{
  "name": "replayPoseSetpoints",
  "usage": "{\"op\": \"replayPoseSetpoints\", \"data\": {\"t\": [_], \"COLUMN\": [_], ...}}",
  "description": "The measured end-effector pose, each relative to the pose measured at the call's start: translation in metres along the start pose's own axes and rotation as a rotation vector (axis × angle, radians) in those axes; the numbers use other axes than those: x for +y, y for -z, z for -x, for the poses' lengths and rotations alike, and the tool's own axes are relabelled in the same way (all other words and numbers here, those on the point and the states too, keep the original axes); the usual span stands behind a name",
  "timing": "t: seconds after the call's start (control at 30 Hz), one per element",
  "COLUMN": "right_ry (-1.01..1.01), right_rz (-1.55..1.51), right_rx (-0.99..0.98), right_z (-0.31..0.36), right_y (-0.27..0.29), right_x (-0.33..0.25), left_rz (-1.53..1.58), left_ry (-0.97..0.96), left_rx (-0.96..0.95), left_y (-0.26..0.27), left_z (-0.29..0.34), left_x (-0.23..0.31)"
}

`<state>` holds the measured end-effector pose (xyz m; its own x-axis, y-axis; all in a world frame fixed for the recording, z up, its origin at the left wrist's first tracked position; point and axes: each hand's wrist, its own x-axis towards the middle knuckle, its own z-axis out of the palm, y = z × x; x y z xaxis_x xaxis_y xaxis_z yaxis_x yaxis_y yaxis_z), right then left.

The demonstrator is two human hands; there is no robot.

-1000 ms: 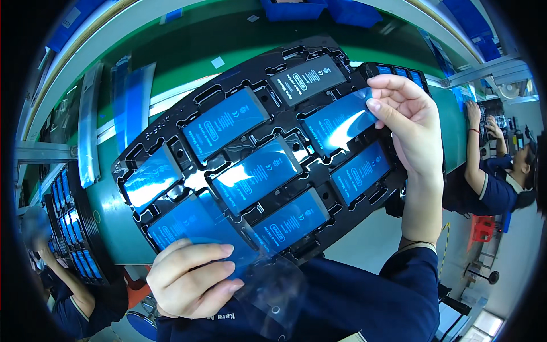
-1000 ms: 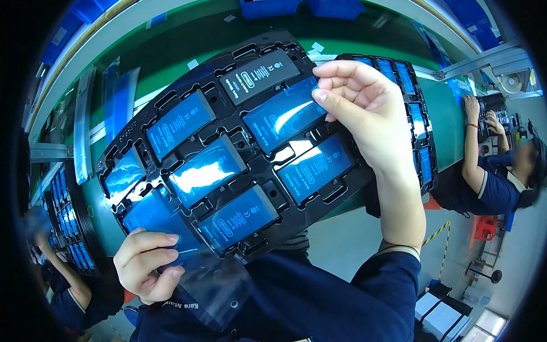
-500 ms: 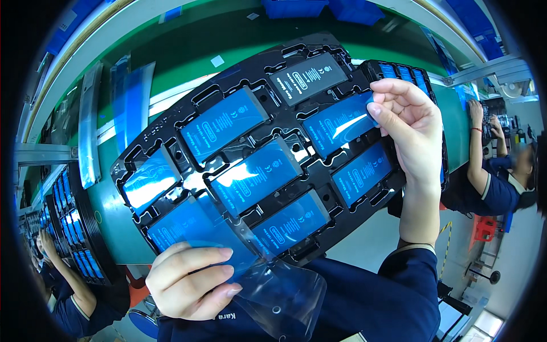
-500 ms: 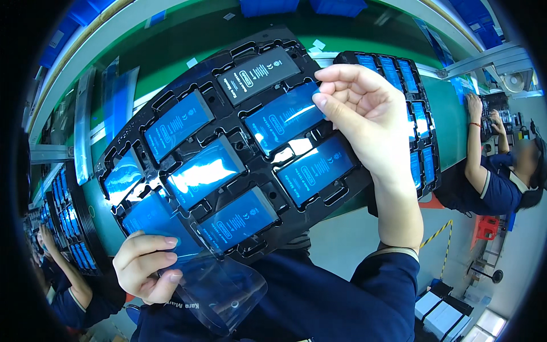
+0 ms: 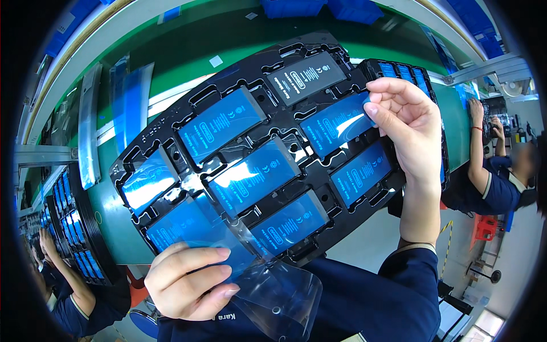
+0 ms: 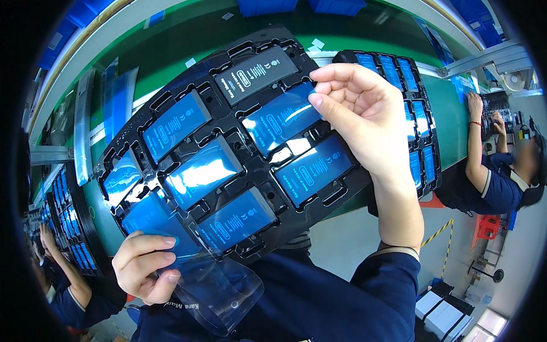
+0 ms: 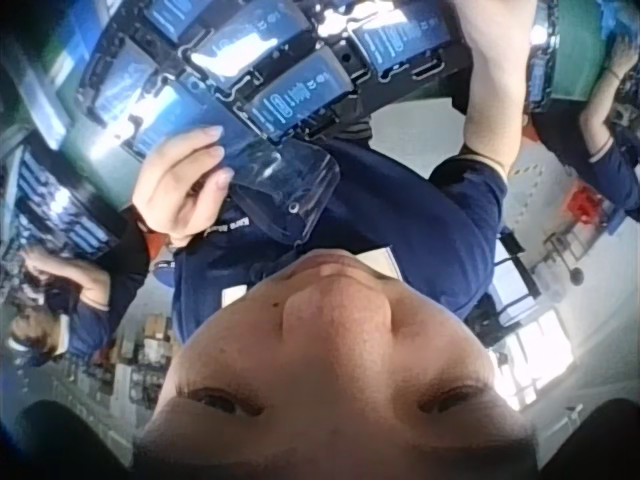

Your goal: The person applies blue protective film to black rectangular electronic components in a tray. They peel the backing from the film and carefully align and smooth it over each component, repeating the process for multiple units.

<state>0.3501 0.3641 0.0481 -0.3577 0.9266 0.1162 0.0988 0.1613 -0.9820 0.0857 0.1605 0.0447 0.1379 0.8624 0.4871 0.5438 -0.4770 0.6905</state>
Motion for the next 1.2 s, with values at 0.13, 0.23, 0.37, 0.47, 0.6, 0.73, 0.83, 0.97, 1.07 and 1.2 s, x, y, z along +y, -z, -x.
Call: {"op": "replayPoseSetpoints", "data": {"t": [0.13, 0.23, 0.37, 0.47, 0.6, 0.73, 0.83, 0.97, 1.07, 1.2], "right_ry": [0.002, -0.001, 0.024, 0.013, 0.024, 0.047, 0.072, 0.122, 0.215, 0.802], "right_rz": [0.008, 0.021, 0.058, 0.06, 0.065, 0.106, 0.179, 0.34, 0.525, 0.724], "right_rx": [-0.001, -0.01, -0.001, -0.015, -0.005, -0.005, 0.007, 0.008, -0.001, -0.217], "right_z": [0.0, 0.0, 0.001, 0.001, 0.002, 0.001, 0.002, 0.003, 0.005, 0.012], "right_y": [-0.001, -0.002, -0.003, -0.004, -0.006, -0.006, -0.009, -0.008, -0.013, -0.016], "right_x": [-0.001, -0.001, -0.001, -0.002, -0.001, 0.004, 0.004, 0.004, -0.004, -0.008], "left_rz": [-0.003, -0.007, 0.004, -0.005, -0.01, 0.001, -0.013, 0.003, 0.005, 0.022], "left_ry": [0.013, 0.003, -0.005, 0.003, 0.01, 0.03, 0.031, 0.025, 0.024, 0.027], "left_rx": [0.015, 0.018, 0.019, 0.031, 0.035, 0.045, 0.043, 0.015, 0.023, 0.01], "left_y": [-0.001, -0.001, -0.001, -0.002, -0.002, -0.003, -0.002, 0.0, 0.001, 0.002], "left_z": [0.0, 0.002, 0.001, 0.003, 0.004, 0.004, 0.004, 0.003, 0.001, 0.0], "left_x": [0.003, 0.002, 0.0, 0.001, 0.002, 0.003, 0.003, 0.002, 0.004, 0.003]}}
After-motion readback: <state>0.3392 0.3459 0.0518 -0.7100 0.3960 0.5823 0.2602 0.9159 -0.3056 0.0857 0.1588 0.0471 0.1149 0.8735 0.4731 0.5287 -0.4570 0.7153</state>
